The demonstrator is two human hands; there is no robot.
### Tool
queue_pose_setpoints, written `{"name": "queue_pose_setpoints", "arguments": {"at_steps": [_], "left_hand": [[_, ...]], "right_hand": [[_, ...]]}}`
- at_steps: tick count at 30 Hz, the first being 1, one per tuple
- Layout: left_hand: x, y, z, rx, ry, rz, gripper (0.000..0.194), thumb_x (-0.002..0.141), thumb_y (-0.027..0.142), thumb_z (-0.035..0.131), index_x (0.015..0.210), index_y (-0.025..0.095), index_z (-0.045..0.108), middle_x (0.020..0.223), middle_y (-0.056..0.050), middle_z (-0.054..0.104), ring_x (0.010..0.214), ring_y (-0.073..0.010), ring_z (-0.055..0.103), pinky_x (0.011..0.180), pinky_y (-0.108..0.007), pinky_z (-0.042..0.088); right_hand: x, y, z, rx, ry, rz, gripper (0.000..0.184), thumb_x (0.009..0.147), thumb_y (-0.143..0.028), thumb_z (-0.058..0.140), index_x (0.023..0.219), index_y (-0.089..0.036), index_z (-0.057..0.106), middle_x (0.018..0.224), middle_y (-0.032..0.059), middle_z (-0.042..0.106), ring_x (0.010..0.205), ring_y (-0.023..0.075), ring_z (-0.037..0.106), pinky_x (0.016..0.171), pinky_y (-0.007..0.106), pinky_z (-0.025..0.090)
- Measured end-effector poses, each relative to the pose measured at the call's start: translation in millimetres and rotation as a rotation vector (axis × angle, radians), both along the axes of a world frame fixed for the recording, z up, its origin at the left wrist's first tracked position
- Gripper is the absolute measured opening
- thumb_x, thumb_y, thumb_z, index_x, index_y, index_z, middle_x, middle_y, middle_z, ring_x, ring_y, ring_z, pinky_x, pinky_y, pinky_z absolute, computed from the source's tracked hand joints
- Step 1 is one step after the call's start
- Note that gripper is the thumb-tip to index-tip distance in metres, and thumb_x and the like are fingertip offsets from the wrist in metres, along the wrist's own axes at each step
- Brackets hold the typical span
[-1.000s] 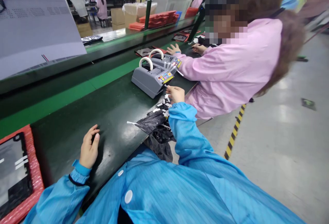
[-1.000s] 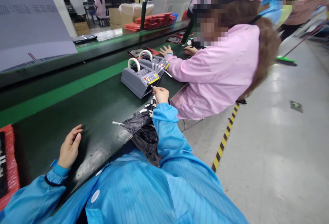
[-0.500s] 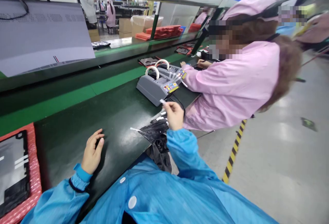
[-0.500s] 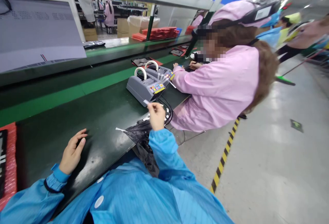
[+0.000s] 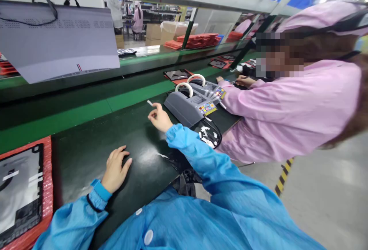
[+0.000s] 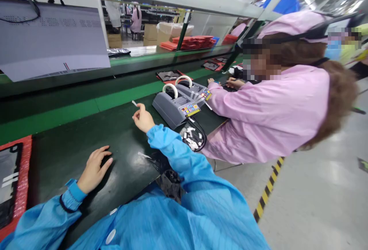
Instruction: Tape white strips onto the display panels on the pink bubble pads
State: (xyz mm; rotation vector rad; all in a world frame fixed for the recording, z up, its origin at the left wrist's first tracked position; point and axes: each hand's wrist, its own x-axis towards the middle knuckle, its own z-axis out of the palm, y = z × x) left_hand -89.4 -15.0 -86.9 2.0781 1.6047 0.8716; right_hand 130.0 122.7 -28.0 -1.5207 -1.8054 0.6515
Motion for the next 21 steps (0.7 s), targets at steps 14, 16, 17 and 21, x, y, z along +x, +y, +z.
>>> {"name": "queue_pose_setpoints", "arguments": {"at_steps": [14,16,17,21], "left_hand": [[65,143,3.8,0.02,0.109,0.216,0.025,0.085,0.032,0.049,0.097,0.016,0.063,0.128,-0.016,0.053,0.122,-0.032,0.045,0.107,-0.056,0.031],[68,141,-1.0,0.038,0.108,0.212,0.025,0.086,0.033,0.049,0.098,0.016,0.062,0.129,-0.016,0.053,0.123,-0.0313,0.045,0.107,-0.056,0.031],[69,140,-3.5,0.049,0.106,0.213,0.025,0.086,0.033,0.048,0.098,0.016,0.062,0.129,-0.016,0.053,0.123,-0.0311,0.045,0.107,-0.056,0.032],[75,137,-10.5,0.097,0.1,0.227,0.024,0.088,0.035,0.046,0.099,0.019,0.061,0.129,-0.015,0.053,0.122,-0.0303,0.047,0.106,-0.059,0.033]], "right_hand": [[45,288,-2.4,0.063,-0.174,-0.68,0.056,0.083,-0.016,0.056,0.136,-0.006,0.042,0.124,0.0291,0.052,0.121,0.0342,0.046,0.091,0.066,0.028],[60,302,-10.5,0.047,-0.038,-0.733,0.053,0.085,-0.025,0.056,0.133,-0.007,0.045,0.117,0.0273,0.055,0.111,0.0295,0.055,0.088,0.059,0.035],[65,307,-14.9,0.03,0.032,-0.762,0.05,0.086,-0.027,0.054,0.132,-0.007,0.047,0.112,0.0249,0.058,0.105,0.0271,0.059,0.087,0.055,0.039],[81,321,-31.0,0.038,0.107,-0.736,0.051,0.086,-0.028,0.055,0.133,-0.009,0.045,0.084,0.0119,0.064,0.09,0.0252,0.064,0.083,0.051,0.043]]}}
